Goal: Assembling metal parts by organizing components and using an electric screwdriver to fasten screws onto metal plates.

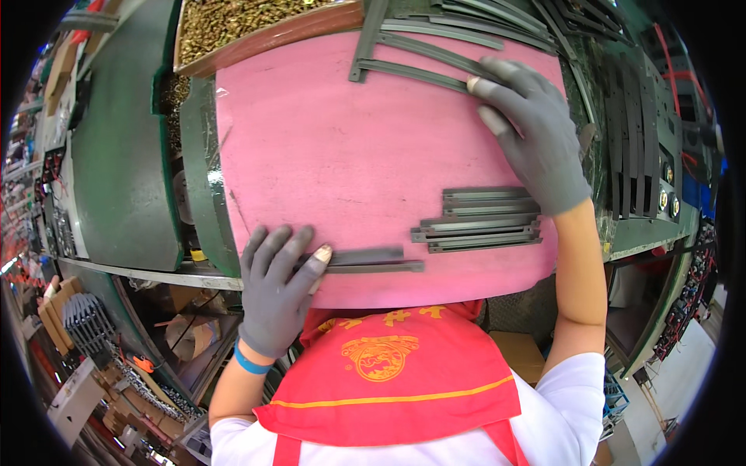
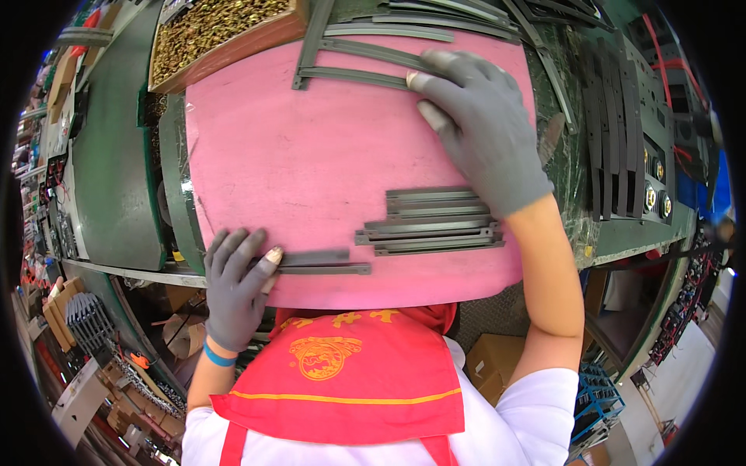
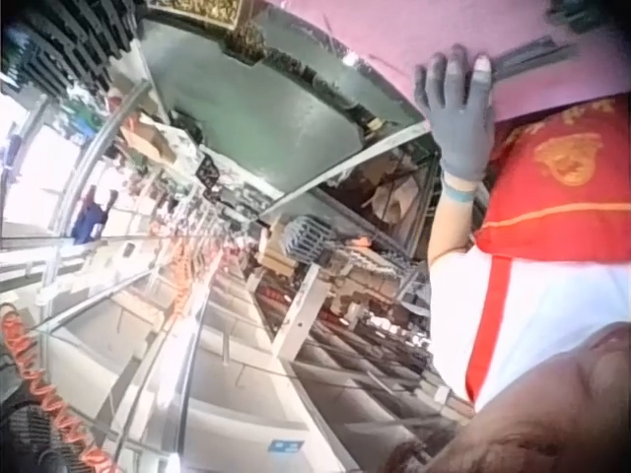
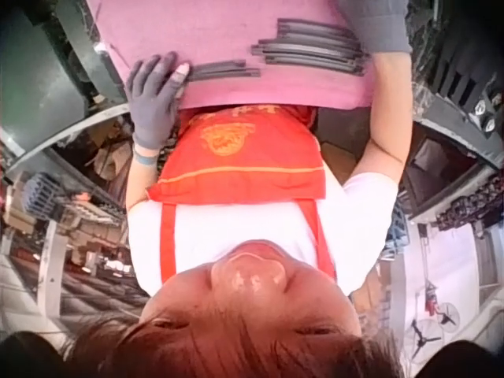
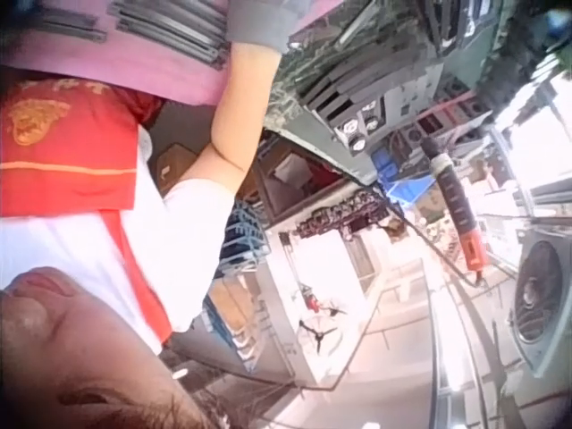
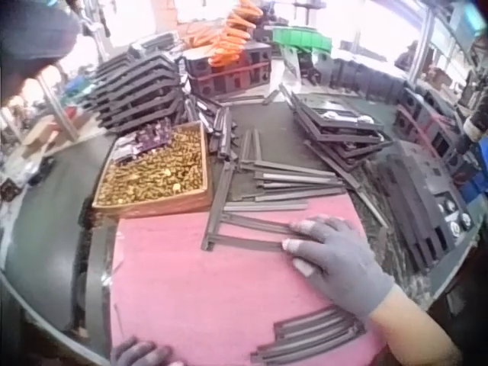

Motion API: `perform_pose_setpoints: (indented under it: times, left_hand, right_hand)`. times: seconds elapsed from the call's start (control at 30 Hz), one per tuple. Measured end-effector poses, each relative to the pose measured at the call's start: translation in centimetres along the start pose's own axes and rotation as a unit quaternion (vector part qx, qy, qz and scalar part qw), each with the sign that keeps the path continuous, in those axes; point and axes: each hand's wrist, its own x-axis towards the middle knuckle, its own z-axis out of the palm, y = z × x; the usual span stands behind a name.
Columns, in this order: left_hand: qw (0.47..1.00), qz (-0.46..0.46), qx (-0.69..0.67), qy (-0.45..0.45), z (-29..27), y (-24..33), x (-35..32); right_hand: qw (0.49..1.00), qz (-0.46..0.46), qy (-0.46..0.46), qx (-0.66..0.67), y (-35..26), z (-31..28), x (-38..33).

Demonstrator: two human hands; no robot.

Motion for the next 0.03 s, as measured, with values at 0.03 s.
perform_pose_setpoints:
  times: [0.03]
  left_hand:
    - [1.0, 0.004, 0.017, 0.011, 0.75, -0.69, -1.05]
  right_hand:
    - [0.999, -0.031, -0.021, 0.002, 0.83, 1.27, 0.52]
